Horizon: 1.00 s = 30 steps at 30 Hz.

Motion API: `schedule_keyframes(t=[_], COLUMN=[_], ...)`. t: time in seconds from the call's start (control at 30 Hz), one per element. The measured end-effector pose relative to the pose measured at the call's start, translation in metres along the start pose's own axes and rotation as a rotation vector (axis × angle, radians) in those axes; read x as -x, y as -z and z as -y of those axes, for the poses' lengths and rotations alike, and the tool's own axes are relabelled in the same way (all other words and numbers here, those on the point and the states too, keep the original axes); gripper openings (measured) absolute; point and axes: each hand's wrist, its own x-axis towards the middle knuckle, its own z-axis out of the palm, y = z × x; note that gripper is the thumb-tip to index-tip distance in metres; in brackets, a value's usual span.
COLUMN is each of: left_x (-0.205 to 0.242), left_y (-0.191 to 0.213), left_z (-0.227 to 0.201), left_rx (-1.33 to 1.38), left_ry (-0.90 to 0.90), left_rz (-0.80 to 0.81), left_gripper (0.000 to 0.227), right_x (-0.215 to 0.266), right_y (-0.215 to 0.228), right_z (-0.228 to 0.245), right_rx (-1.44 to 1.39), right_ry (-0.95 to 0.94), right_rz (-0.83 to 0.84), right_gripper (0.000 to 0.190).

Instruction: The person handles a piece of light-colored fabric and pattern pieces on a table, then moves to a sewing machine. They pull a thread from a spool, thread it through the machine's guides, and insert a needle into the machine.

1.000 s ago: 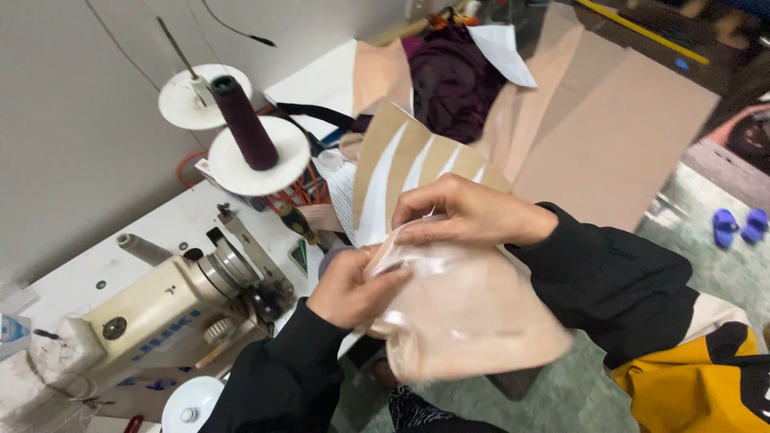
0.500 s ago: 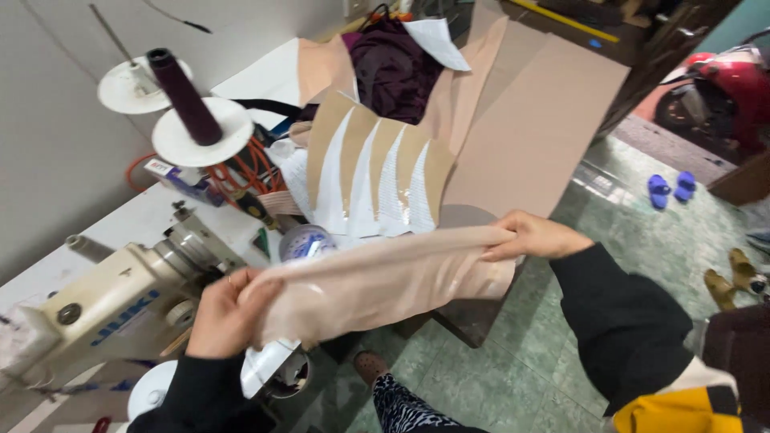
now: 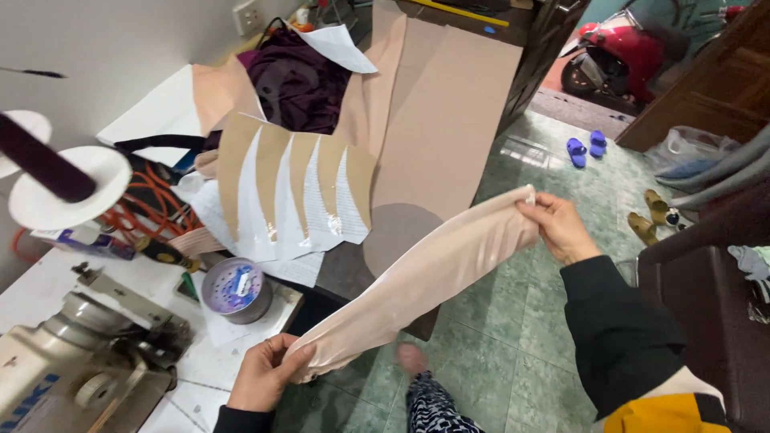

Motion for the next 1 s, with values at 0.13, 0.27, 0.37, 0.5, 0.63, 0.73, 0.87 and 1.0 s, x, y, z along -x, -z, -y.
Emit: schedule_keyframes(t=[0.13,0.27,0.37,0.5,0.63,0.73,0.87,1.0], left_x=[-0.008,-0.030,-0.069,-0.122,-0.173,-0.208,-0.240,-0.274], left_y=[-0.040,-0.083,-0.120,-0.189,-0.277,-0.332,-0.385,-0.416], left_z=[-0.005,-0.005,0.013,0.030,0.033,0.043,0.034,0.020], left_rx=[0.138,0.157,0.225,0.267,0.372,0.434,0.418,0.409], left_ry=[0.044,0.045,-0.055,-0.091,-0.114,-0.118,-0.107,0.003], left_rz=[-0.094,-0.119,-0.078,-0.031,-0.077,-0.110,-0.181,-0.264], left_gripper=[0.027,0.020,0.018,0.033,0.031,0.031,0.031,0.022], right_x=[-0.021,-0.045,-0.076,-0.134,-0.211,-0.260,-0.317,-0.378], right_y=[0.017,0.043,0.083,0.164,0.252,0.296,0.327,0.341], right_z=[0.009,0.010,0.007,-0.004,-0.012,-0.009,-0.003,-0.006], right_rx=[0.019,0.005,0.024,0.057,0.159,0.199,0.270,0.284], right_ry=[0.016,-0.012,-0.041,-0.037,-0.024,0.037,0.031,0.036], right_rz=[-0.111,-0.164,-0.207,-0.209,-0.198,-0.185,-0.196,-0.157], right_gripper=[0.010,0.012,0.013,0.016,0.017,0.016,0.012,0.015])
